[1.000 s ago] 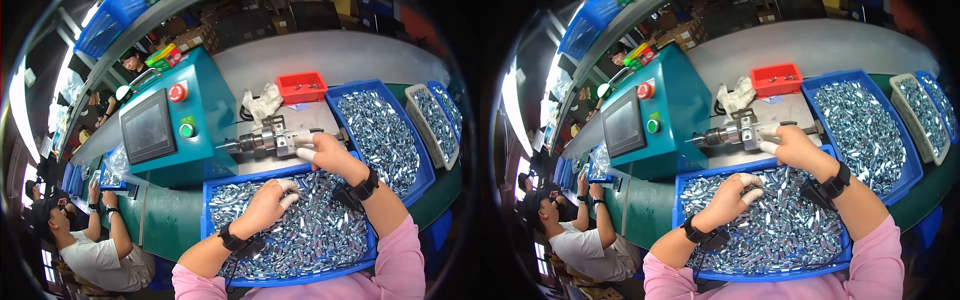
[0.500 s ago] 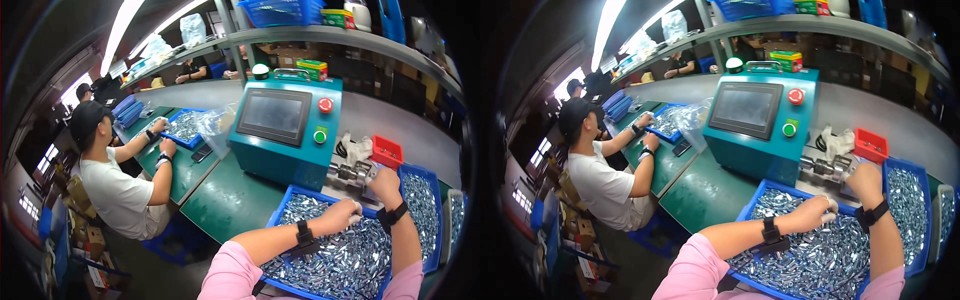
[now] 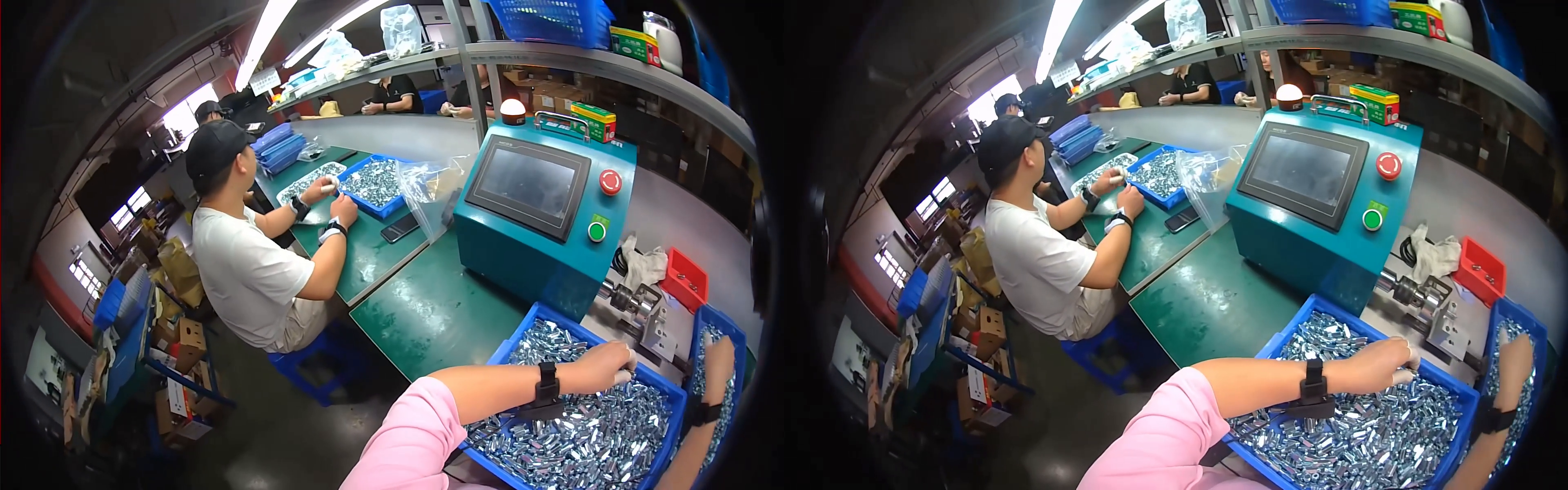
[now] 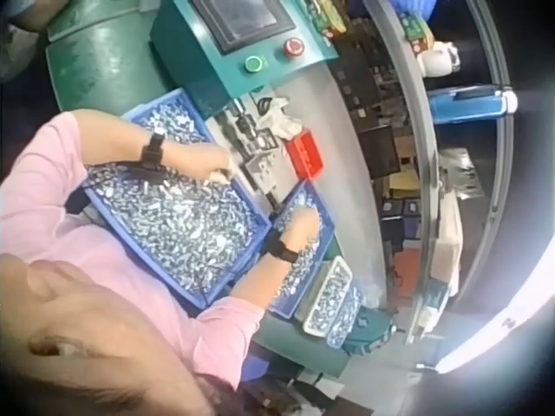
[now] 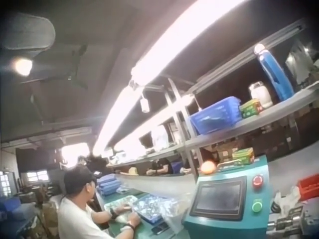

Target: The person picks up a metal part from a blue bin, places it into the machine's clamp, and presses a button. After the machine finishes, they remove the part and place it into a red bin.

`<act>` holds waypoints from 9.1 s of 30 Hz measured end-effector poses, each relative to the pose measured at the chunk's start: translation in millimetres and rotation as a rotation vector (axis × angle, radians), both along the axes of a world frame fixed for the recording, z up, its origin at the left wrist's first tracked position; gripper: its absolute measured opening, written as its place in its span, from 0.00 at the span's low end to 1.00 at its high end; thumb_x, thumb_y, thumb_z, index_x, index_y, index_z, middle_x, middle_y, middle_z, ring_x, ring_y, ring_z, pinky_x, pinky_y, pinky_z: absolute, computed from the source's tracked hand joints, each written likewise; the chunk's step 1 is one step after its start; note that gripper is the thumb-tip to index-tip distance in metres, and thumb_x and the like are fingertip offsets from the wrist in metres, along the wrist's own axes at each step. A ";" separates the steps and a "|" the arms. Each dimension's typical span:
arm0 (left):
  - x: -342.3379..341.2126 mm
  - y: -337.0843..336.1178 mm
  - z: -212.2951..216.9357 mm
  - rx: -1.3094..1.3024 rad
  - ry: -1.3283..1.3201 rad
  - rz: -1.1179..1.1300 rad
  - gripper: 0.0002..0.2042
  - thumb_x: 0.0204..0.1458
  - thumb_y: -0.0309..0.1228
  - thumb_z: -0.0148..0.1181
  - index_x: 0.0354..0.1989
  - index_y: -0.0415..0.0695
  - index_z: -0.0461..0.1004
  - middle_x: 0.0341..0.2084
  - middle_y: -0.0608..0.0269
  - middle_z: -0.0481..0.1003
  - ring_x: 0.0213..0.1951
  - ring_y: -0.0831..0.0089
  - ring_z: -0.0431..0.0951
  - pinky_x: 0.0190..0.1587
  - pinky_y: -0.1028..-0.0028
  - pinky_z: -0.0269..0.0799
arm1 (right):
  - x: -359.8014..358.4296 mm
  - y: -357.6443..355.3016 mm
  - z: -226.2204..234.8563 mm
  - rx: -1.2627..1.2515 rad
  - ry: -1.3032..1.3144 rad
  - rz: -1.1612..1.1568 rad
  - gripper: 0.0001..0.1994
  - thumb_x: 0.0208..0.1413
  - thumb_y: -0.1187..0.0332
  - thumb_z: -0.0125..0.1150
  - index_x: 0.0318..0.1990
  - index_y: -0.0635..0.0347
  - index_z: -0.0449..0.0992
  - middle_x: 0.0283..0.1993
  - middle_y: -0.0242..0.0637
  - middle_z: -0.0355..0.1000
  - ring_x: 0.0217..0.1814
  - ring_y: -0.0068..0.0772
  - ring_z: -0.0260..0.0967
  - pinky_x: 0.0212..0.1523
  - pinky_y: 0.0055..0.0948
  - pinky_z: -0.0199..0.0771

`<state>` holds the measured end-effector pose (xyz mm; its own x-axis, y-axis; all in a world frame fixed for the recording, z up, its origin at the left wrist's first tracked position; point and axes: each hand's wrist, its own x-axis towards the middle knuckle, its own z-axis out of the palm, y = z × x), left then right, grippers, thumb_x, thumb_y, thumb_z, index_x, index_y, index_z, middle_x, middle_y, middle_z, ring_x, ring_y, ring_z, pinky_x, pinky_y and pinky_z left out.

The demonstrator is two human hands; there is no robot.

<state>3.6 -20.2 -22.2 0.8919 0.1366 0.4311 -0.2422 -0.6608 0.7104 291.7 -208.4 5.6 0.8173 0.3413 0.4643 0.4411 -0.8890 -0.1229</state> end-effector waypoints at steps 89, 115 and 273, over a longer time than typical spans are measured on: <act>-7.6 13.3 14.8 -0.130 0.022 0.144 0.10 0.46 0.30 0.61 0.33 0.38 0.71 0.20 0.53 0.71 0.24 0.62 0.72 0.28 0.68 0.67 | -114.1 54.3 3.7 0.588 0.980 0.675 0.16 0.55 0.63 0.55 0.45 0.65 0.74 0.24 0.30 0.69 0.13 0.17 0.60 0.14 0.18 0.58; -13.2 20.5 22.8 -0.347 -0.078 0.083 0.13 0.37 0.28 0.66 0.29 0.37 0.69 0.21 0.54 0.73 0.26 0.58 0.74 0.29 0.66 0.67 | 63.2 -31.6 -14.8 -0.267 0.115 -0.002 0.21 0.49 0.55 0.57 0.36 0.70 0.72 0.40 0.59 0.71 0.44 0.58 0.68 0.42 0.48 0.67; -12.1 14.6 -24.5 -0.044 -0.177 0.185 0.06 0.45 0.23 0.54 0.33 0.42 0.71 0.33 0.53 0.66 0.41 0.54 0.68 0.43 0.61 0.65 | -1.2 76.6 25.7 -0.089 0.116 0.308 0.20 0.50 0.59 0.56 0.29 0.76 0.70 0.28 0.59 0.71 0.33 0.58 0.70 0.37 0.46 0.68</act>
